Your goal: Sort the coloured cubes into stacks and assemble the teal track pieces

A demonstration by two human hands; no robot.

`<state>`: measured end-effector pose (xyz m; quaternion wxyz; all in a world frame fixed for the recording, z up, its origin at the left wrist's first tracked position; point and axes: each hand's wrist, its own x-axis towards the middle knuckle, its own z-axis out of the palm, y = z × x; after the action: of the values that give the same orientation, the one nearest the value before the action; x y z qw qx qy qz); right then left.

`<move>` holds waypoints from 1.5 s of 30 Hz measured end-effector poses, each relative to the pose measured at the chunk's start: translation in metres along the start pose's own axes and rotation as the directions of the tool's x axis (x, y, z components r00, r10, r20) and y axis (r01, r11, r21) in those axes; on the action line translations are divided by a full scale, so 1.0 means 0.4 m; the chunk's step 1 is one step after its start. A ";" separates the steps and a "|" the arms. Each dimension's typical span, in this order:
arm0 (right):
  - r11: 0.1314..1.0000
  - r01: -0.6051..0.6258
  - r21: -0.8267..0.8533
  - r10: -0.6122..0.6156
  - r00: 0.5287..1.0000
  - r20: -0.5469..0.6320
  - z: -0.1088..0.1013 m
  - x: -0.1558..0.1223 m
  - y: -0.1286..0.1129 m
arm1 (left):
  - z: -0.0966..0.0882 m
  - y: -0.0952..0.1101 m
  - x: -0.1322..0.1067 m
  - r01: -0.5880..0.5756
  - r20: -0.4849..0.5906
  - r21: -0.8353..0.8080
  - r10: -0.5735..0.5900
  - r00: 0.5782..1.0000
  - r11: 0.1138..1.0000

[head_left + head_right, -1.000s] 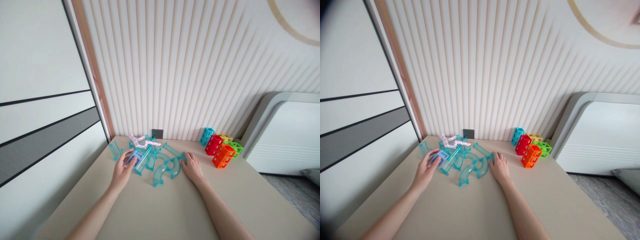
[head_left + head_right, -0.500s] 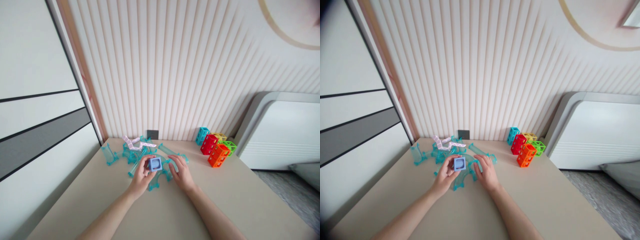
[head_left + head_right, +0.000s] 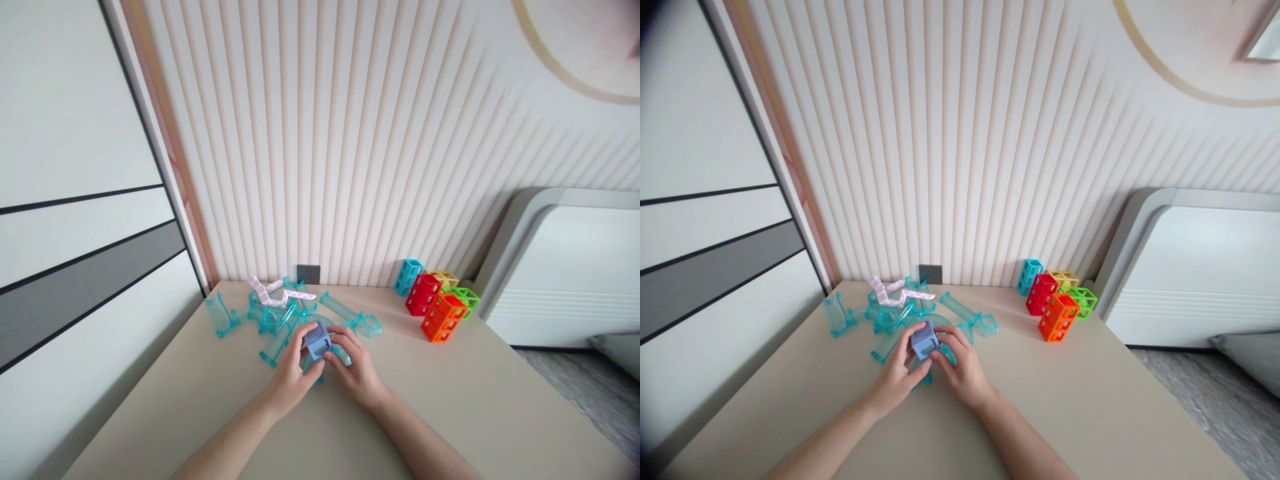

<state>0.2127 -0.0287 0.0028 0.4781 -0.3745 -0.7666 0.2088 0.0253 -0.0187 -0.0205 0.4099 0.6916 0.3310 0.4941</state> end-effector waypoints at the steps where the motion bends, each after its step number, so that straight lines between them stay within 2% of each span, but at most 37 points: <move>1: 1.000 0.002 0.004 -0.002 1.000 -0.009 -0.001 0.000 0.003 | 0.000 0.005 -0.002 0.004 0.031 -0.030 -0.003 1.000 1.000; 4: 1.000 -0.004 0.015 0.004 1.000 -0.018 -0.007 0.002 0.009 | -0.003 0.015 -0.004 0.007 0.081 -0.136 0.004 0.997 0.991; 7: 1.000 -0.025 0.006 0.025 1.000 -0.016 -0.011 0.003 0.010 | -0.008 0.013 0.000 0.014 0.049 -0.137 -0.007 0.999 0.990; 11: 0.999 -0.049 -0.005 0.049 0.997 0.052 -0.016 -0.004 0.004 | -0.012 -0.001 0.001 -0.074 -0.025 0.043 0.075 0.997 0.996; 16: 0.998 -0.056 0.018 0.054 0.994 0.093 -0.020 -0.012 -0.002 | -0.008 -0.012 -0.003 -0.174 -0.035 0.283 0.191 0.981 0.943; 20: 0.996 -0.085 0.036 0.084 0.996 0.034 -0.014 -0.010 0.000 | -0.008 -0.007 -0.003 -0.196 0.002 0.329 0.206 0.978 0.924; 24: 0.989 -0.135 0.063 0.136 0.990 -0.022 -0.010 -0.010 0.012 | -0.018 0.003 -0.003 -0.187 0.116 0.321 0.158 0.981 0.928; 28: 0.991 -0.133 0.008 0.133 0.991 0.021 -0.019 -0.011 0.011 | -0.022 0.004 0.001 -0.205 0.123 0.332 0.173 0.977 0.921; 32: 0.994 -0.072 -0.082 0.077 0.995 0.063 -0.031 -0.012 -0.006 | -0.017 -0.007 0.002 -0.273 0.110 0.461 0.251 0.962 0.844; 34: 0.986 -0.082 -0.146 0.092 0.994 0.065 -0.028 -0.014 -0.016 | -0.013 -0.015 0.000 -0.300 0.118 0.512 0.280 0.953 0.805; 37: 0.968 -0.143 -0.206 0.152 0.988 0.030 -0.014 -0.017 -0.031 | -0.009 -0.021 -0.003 -0.326 0.136 0.556 0.303 0.943 0.765; 40: 0.967 -0.151 -0.207 0.156 0.988 0.007 -0.012 -0.023 -0.040 | -0.010 -0.012 -0.002 -0.335 0.158 0.583 0.301 0.941 0.740; 42: 0.959 -0.150 -0.241 0.145 0.989 -0.040 -0.035 -0.034 -0.036 | -0.013 0.003 0.002 -0.339 0.169 0.598 0.299 0.939 0.726; 45: 0.912 -0.219 -0.347 0.155 0.967 -0.203 -0.119 -0.071 -0.007 | -0.021 0.024 0.005 -0.343 0.206 0.615 0.275 0.939 0.710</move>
<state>0.2613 -0.0542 0.0101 0.4415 -0.5454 -0.7086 0.0740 0.0186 -0.0193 -0.0094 0.0753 0.8587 0.3385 0.3772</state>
